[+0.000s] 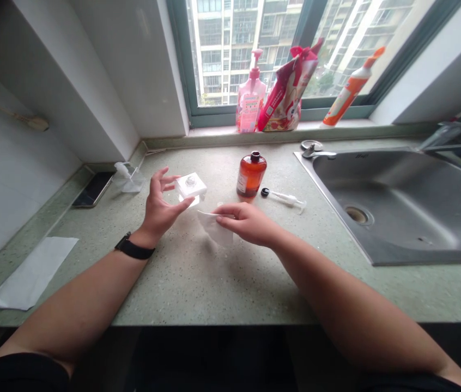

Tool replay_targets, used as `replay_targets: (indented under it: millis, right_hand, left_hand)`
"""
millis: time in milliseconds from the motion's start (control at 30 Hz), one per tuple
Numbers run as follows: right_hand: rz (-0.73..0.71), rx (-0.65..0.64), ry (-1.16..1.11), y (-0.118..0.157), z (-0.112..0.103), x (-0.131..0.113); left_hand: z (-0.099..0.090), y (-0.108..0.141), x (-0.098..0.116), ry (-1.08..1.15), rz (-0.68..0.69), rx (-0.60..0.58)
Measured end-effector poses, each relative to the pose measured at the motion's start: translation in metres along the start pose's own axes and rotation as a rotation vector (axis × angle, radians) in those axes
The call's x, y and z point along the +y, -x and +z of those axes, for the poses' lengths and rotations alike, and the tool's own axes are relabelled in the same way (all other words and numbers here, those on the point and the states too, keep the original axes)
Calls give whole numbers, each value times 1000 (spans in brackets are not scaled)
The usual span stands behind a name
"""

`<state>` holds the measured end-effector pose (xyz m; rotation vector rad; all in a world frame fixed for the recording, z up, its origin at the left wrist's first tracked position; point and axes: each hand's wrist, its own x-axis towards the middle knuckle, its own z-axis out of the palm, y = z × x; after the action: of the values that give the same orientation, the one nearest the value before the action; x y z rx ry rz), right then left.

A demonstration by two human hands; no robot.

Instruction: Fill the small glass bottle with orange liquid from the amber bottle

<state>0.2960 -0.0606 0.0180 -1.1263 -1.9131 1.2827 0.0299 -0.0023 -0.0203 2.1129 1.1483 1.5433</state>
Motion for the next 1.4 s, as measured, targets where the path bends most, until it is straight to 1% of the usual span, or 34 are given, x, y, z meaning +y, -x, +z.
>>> replay_targets:
  millis: [67, 167, 200, 233, 300, 333, 400, 500, 600, 700, 767, 800, 867, 933, 1000, 1067, 1133, 1200, 1267, 1333, 1400]
  right_hand:
    - [0, -107, 34, 2, 1, -5]
    - [-21, -316, 31, 7, 4, -13]
    - [-32, -366, 74, 8, 6, -15]
    - [-41, -389, 154, 9, 9, -17]
    - [-64, -355, 389, 10, 14, -16]
    - [-79, -315, 507, 11, 16, -15]
    - [-113, -243, 672, 10, 20, -12]
    - [-117, -200, 792, 9, 20, -10]
    - [-75, -173, 828, 8, 14, -11]
    - [-79, -122, 767, 8, -2, -13]
    - [-109, -62, 694, 8, -20, -11]
    - [-119, -12, 642, 9, -31, -9]
    - [-89, 149, 462, 11, -57, -2]
    - [-71, 338, 287, 15, -87, 8]
    - [-33, 473, 264, 21, -114, 19]
    - [37, 560, 347, 29, -136, 29]
    - [184, 550, 461, 37, -150, 38]
    - [361, 467, 543, 43, -159, 45]
    - [496, 367, 599, 45, -163, 50]
    - [563, 304, 636, 45, -164, 54]
    - [580, 286, 658, 42, -163, 57]
  left_hand:
    - [0, 0, 0, 17, -9, -1]
    - [1, 1, 2, 32, -20, -3]
    - [1, 1, 2, 35, -22, -5]
    - [1, 1, 2, 40, -25, -7]
    - [2, 1, 1, 55, -38, -14]
    - [2, 2, 1, 64, -47, -18]
    - [2, 2, 0, 79, -68, -27]
    - [2, 3, 1, 84, -101, -43]
    - [2, 4, 3, 81, -116, -59]
    - [2, 4, 7, 81, -115, -73]
    - [2, 4, 8, 77, -120, -84]
    - [2, 4, 9, 73, -125, -90]
    - [2, 4, 10, 63, -141, -100]
    - [1, 4, 11, 51, -162, -108]
    - [1, 3, 12, 37, -178, -112]
    - [1, 3, 14, 24, -189, -116]
    - [1, 3, 16, 13, -194, -118]
    - [1, 3, 17, 4, -198, -119]
    - [1, 2, 17, -3, -206, -119]
    - [2, 2, 17, -7, -209, -120]
    - [1, 2, 17, -12, -205, -125]
